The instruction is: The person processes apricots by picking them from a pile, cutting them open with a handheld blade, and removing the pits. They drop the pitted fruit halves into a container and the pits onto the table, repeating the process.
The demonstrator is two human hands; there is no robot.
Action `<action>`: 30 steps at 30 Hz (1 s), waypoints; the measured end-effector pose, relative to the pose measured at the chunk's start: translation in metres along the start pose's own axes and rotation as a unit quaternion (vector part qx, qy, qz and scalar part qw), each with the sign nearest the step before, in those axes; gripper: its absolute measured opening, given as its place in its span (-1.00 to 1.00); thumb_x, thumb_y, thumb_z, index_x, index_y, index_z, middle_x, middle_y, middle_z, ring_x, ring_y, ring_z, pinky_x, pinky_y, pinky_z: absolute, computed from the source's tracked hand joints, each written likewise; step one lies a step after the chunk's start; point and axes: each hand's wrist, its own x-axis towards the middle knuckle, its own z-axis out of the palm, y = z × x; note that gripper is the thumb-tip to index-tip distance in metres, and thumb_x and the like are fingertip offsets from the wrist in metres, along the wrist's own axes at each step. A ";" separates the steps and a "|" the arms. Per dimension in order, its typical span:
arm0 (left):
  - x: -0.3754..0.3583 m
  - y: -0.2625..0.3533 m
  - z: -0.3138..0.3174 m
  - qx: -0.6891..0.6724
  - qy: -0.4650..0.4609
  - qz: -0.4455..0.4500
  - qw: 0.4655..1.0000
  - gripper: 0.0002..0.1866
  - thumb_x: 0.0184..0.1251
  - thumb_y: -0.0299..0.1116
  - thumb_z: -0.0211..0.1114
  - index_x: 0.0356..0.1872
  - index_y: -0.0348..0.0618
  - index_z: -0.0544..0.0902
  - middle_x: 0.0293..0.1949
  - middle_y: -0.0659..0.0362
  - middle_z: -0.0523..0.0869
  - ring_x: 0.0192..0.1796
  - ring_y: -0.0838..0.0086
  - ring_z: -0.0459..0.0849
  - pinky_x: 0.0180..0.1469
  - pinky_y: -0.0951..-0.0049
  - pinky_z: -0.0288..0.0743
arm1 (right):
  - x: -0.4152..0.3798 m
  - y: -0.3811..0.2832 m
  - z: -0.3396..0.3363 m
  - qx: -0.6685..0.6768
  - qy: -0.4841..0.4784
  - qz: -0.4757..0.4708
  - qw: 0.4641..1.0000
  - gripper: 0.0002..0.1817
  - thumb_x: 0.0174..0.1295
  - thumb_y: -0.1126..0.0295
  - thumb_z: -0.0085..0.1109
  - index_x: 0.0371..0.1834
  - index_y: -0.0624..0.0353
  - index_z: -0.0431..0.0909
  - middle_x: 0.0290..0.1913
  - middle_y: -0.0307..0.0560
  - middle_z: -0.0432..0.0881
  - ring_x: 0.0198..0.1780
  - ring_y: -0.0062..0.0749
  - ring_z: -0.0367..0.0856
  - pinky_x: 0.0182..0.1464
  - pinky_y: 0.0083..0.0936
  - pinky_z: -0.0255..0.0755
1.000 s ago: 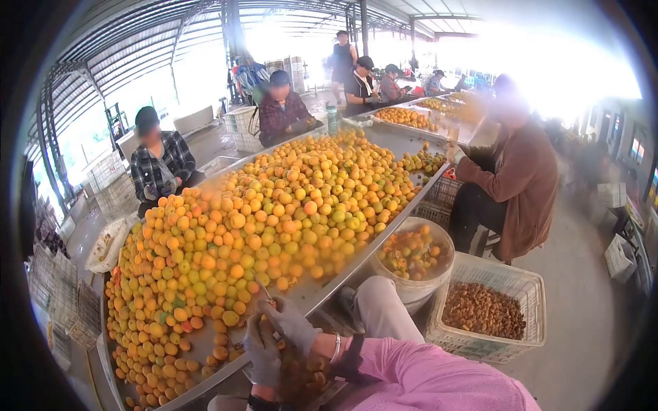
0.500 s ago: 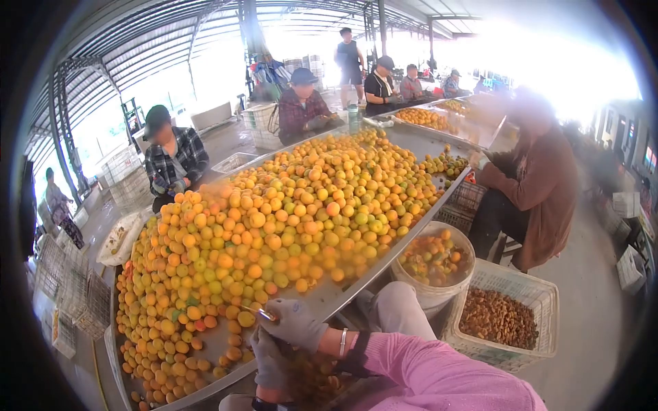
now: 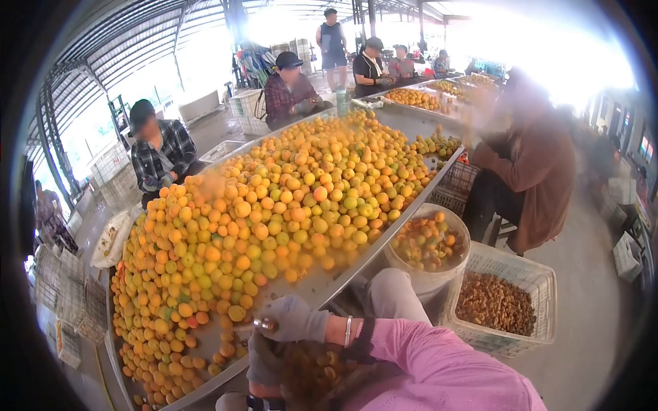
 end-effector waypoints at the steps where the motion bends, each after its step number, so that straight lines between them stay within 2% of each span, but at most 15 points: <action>1: -0.002 -0.010 0.002 0.009 0.003 0.019 1.000 -0.54 0.20 -0.37 0.36 0.12 -0.29 0.50 -0.04 0.01 0.69 -0.05 0.20 0.70 0.05 0.30 0.56 | -0.001 -0.006 -0.003 -0.032 -0.047 -0.008 0.998 -0.78 0.14 0.17 0.26 -0.44 0.07 0.55 -0.48 -0.05 0.61 -0.38 0.00 0.62 -0.31 -0.19 0.49; 3: 0.005 -0.017 0.006 0.017 0.005 0.040 0.999 -0.60 0.24 -0.41 0.34 0.09 -0.27 0.52 -0.05 0.06 0.70 -0.08 0.26 0.71 0.04 0.32 0.56 | -0.003 -0.008 0.000 -0.026 -0.066 -0.009 0.997 -0.76 0.17 0.16 0.27 -0.44 0.09 0.55 -0.48 -0.01 0.61 -0.39 0.02 0.61 -0.31 -0.19 0.46; 4: 0.014 -0.016 0.007 -0.328 0.020 -0.113 0.938 -0.66 0.31 -0.37 0.29 0.06 -0.24 0.54 -0.08 0.07 0.70 -0.10 0.29 0.70 0.00 0.31 0.57 | -0.007 -0.007 0.000 -0.026 -0.066 -0.008 0.997 -0.76 0.17 0.16 0.27 -0.44 0.09 0.55 -0.48 -0.01 0.61 -0.39 0.02 0.61 -0.31 -0.19 0.46; 5: 0.021 -0.015 0.007 -0.625 0.032 -0.250 0.739 -0.72 0.37 -0.33 0.25 0.02 -0.22 0.55 -0.11 0.08 0.69 -0.13 0.31 0.70 -0.03 0.31 0.58 | -0.012 -0.006 0.001 0.013 -0.092 -0.016 0.996 -0.78 0.12 0.21 0.30 -0.43 0.09 0.53 -0.50 -0.03 0.56 -0.40 -0.01 0.58 -0.33 -0.21 0.45; 8: 0.026 -0.024 -0.009 -0.594 0.073 -0.287 0.748 -0.71 0.48 -0.15 0.14 -0.03 -0.15 0.58 -0.17 0.12 0.67 -0.19 0.38 0.68 -0.12 0.30 0.60 | -0.026 -0.006 0.011 0.068 -0.143 -0.013 0.987 -0.79 0.06 0.28 0.34 -0.43 0.12 0.50 -0.48 -0.03 0.52 -0.36 -0.04 0.55 -0.31 -0.25 0.42; 9: 0.025 -0.024 -0.006 -0.322 0.094 -0.192 0.922 -0.62 0.52 0.00 0.05 -0.06 -0.11 0.58 -0.22 0.16 0.66 -0.25 0.41 0.65 -0.17 0.37 0.60 | -0.032 -0.004 0.011 0.075 -0.149 -0.010 0.986 -0.78 0.06 0.29 0.34 -0.44 0.13 0.50 -0.47 -0.02 0.52 -0.35 -0.04 0.55 -0.30 -0.26 0.42; 10: 0.024 -0.023 -0.008 -0.323 0.095 -0.191 0.922 -0.62 0.52 0.00 0.05 -0.06 -0.11 0.58 -0.22 0.16 0.66 -0.25 0.41 0.65 -0.17 0.37 0.60 | -0.037 -0.002 0.010 0.080 -0.154 -0.008 0.985 -0.78 0.06 0.30 0.33 -0.44 0.15 0.49 -0.45 -0.02 0.52 -0.34 -0.03 0.55 -0.30 -0.26 0.41; 12: 0.026 -0.002 -0.017 -0.543 0.065 -0.298 0.782 -0.70 0.53 -0.12 0.07 -0.06 -0.15 0.57 -0.24 0.15 0.65 -0.28 0.42 0.64 -0.18 0.44 0.59 | -0.045 -0.001 0.006 0.077 -0.137 -0.012 0.988 -0.79 0.09 0.32 0.31 -0.45 0.16 0.47 -0.46 -0.01 0.51 -0.33 -0.01 0.53 -0.29 -0.27 0.42; 15: 0.025 0.006 -0.017 -0.607 0.054 -0.308 0.731 -0.75 0.56 -0.23 0.04 -0.03 -0.18 0.55 -0.24 0.13 0.64 -0.28 0.43 0.63 -0.21 0.46 0.58 | -0.055 -0.006 -0.010 0.101 -0.144 0.041 0.984 -0.80 0.16 0.26 0.25 -0.32 0.16 0.60 -0.42 0.05 0.62 -0.30 -0.05 0.63 -0.23 -0.26 0.48; 16: 0.025 0.009 -0.014 -0.607 0.054 -0.308 0.731 -0.75 0.56 -0.23 0.04 -0.03 -0.18 0.55 -0.24 0.13 0.64 -0.28 0.43 0.63 -0.21 0.46 0.58 | -0.058 -0.006 -0.014 0.152 -0.140 0.082 0.975 -0.78 0.17 0.27 0.25 -0.21 0.16 0.63 -0.36 0.05 0.66 -0.28 -0.13 0.66 -0.19 -0.29 0.50; 18: 0.026 0.015 -0.006 -0.482 0.080 -0.209 0.847 -0.76 0.53 -0.28 0.07 0.00 -0.19 0.57 -0.25 0.16 0.64 -0.33 0.42 0.64 -0.36 0.41 0.55 | -0.063 -0.005 -0.017 0.201 -0.136 0.123 0.962 -0.73 0.18 0.28 0.24 -0.11 0.16 0.66 -0.30 0.06 0.69 -0.25 -0.22 0.68 -0.15 -0.33 0.51; 20: 0.027 0.011 -0.007 -0.502 0.071 -0.230 0.831 -0.79 0.52 -0.31 0.10 0.01 -0.17 0.56 -0.24 0.17 0.63 -0.35 0.42 0.63 -0.36 0.40 0.55 | -0.070 0.004 -0.010 0.231 -0.125 0.176 0.949 -0.62 0.21 0.24 0.24 0.05 0.16 0.64 -0.19 0.06 0.73 -0.19 -0.32 0.70 -0.09 -0.38 0.53; 23: 0.029 0.003 -0.006 -0.516 0.068 -0.242 0.819 -0.83 0.52 -0.39 0.11 0.02 -0.16 0.54 -0.27 0.18 0.60 -0.40 0.49 0.55 -0.34 0.43 0.54 | -0.079 0.021 0.008 0.224 -0.080 0.105 0.966 -0.68 0.25 0.34 0.26 0.02 0.25 0.62 -0.43 -0.23 0.67 -0.43 -0.68 0.55 -0.41 -0.54 0.47; 28: 0.030 0.007 -0.004 -0.396 0.102 -0.285 0.867 -0.86 0.52 -0.48 0.09 0.01 -0.14 0.53 -0.28 0.22 0.59 -0.43 0.60 0.46 -0.36 0.50 0.50 | -0.073 -0.007 -0.008 0.229 -0.107 0.140 0.957 -0.76 0.27 0.31 0.25 -0.17 0.29 0.60 -0.55 -0.24 0.60 -0.57 -0.62 0.53 -0.53 -0.55 0.41; 30: 0.025 -0.012 0.001 -0.123 0.071 -0.144 0.979 -0.86 0.51 -0.54 0.09 -0.03 -0.12 0.55 -0.30 0.26 0.58 -0.42 0.62 0.45 -0.40 0.56 0.45 | -0.072 -0.010 -0.009 0.239 -0.113 0.147 0.953 -0.77 0.27 0.31 0.24 -0.24 0.29 0.59 -0.58 -0.23 0.58 -0.60 -0.61 0.53 -0.55 -0.55 0.39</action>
